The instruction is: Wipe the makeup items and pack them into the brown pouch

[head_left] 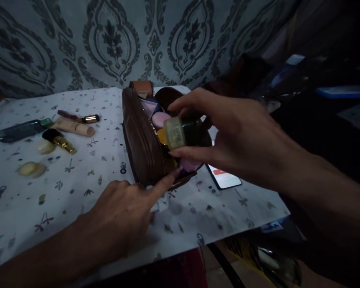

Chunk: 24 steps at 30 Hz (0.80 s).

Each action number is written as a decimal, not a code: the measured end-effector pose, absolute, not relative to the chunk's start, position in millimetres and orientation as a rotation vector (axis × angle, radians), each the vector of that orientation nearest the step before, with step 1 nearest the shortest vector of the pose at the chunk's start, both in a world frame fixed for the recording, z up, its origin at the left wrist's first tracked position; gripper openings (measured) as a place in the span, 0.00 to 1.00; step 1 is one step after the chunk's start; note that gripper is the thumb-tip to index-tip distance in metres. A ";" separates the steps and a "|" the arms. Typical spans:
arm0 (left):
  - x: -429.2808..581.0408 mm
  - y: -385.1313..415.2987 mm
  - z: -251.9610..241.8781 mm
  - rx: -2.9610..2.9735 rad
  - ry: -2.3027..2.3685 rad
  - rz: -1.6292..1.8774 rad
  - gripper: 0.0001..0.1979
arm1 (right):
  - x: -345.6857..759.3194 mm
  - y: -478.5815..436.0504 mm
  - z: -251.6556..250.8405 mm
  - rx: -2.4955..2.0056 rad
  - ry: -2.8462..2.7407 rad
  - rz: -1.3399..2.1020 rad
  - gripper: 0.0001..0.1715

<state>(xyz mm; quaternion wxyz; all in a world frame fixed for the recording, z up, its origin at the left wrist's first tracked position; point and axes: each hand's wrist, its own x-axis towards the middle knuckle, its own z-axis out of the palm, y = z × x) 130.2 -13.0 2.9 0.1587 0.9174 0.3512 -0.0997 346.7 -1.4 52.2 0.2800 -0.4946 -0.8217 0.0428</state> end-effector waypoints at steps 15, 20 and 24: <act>129.8 -14.0 1.9 2.727 0.993 -0.424 0.44 | 345.0 -5.7 62.5 -1.224 -2.340 0.311 0.15; 127.1 -16.9 4.2 2.746 0.988 -0.448 0.43 | 336.6 -4.8 65.3 -1.256 -2.391 0.358 0.11; 124.0 -19.3 5.5 2.762 1.007 -0.402 0.38 | 329.5 -1.1 57.7 -1.277 -2.525 0.294 0.13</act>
